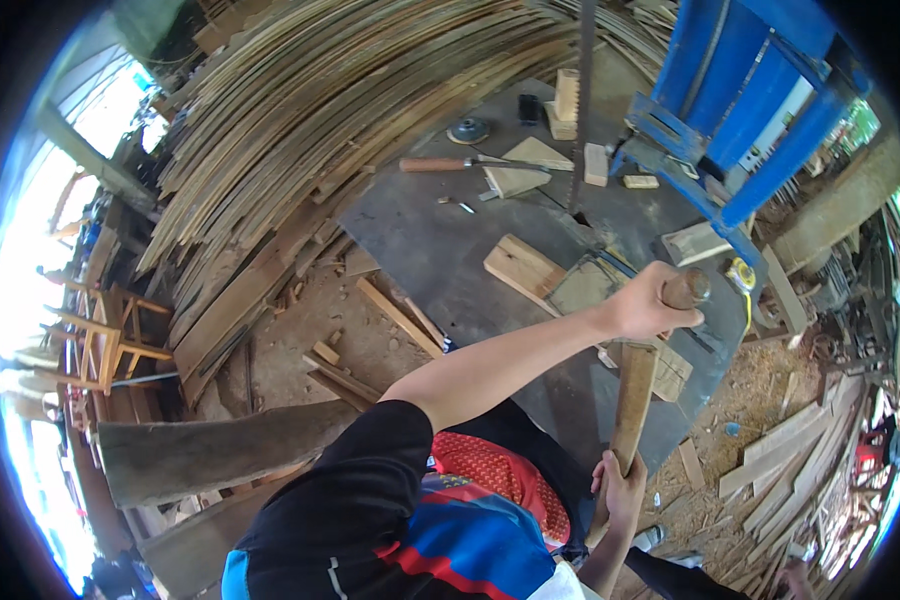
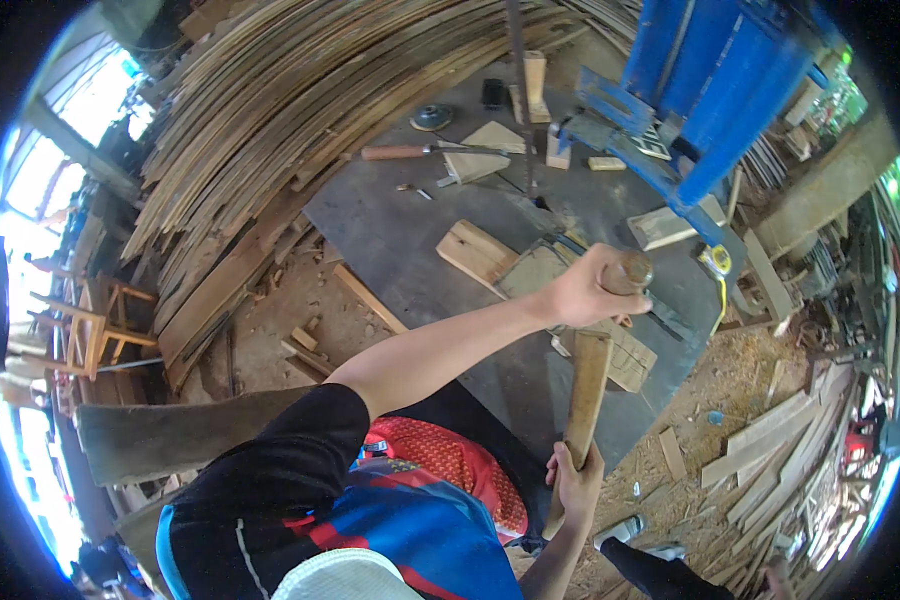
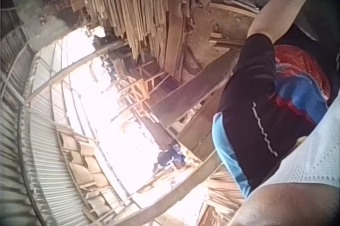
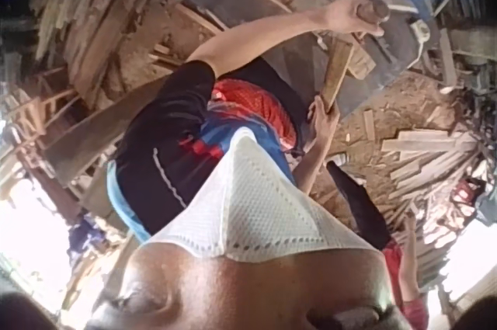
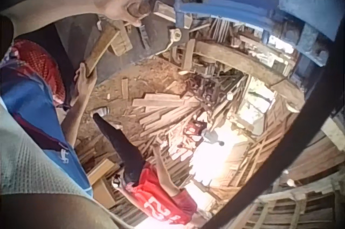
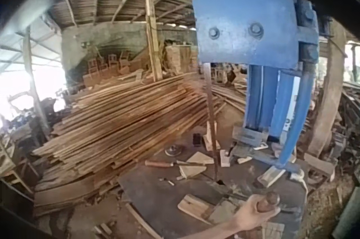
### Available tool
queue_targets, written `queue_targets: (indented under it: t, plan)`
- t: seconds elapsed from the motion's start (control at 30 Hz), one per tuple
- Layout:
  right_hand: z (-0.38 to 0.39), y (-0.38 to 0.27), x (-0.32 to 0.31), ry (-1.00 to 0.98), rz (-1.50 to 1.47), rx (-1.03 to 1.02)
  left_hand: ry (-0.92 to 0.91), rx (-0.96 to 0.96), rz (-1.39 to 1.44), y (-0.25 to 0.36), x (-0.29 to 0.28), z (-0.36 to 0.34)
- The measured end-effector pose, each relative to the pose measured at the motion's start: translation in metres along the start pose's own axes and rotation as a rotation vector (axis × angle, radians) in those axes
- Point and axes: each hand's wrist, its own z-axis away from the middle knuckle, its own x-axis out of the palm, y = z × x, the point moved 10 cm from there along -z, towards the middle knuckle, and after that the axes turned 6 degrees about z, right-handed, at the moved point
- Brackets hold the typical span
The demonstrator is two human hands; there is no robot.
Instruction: The person carves a design into a piece of wood using a chisel and a wooden mallet. They repeatedly strike the chisel to remove wood chips and shape the material on a workbench.
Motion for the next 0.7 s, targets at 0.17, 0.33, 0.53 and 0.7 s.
queue_targets:
  t: [0.17, 0.33, 0.53, 0.7]
  plan:
    - [-0.001, 0.004, 0.0, -0.005, -0.003, 0.002, 0.039, 0.017, -0.022, -0.004, -0.002, 0.001]
    - [-0.005, 0.006, -0.002, -0.013, 0.021, -0.023, 0.0, 0.037, -0.003, 0.003, 0.003, -0.001]
    - [-0.008, 0.011, -0.005, 0.006, 0.08, -0.032, -0.064, 0.137, -0.122, 0.026, 0.0, -0.004]
    - [-0.01, 0.025, -0.009, -0.016, 0.054, 0.004, -0.022, 0.202, -0.112, 0.054, 0.005, -0.01]
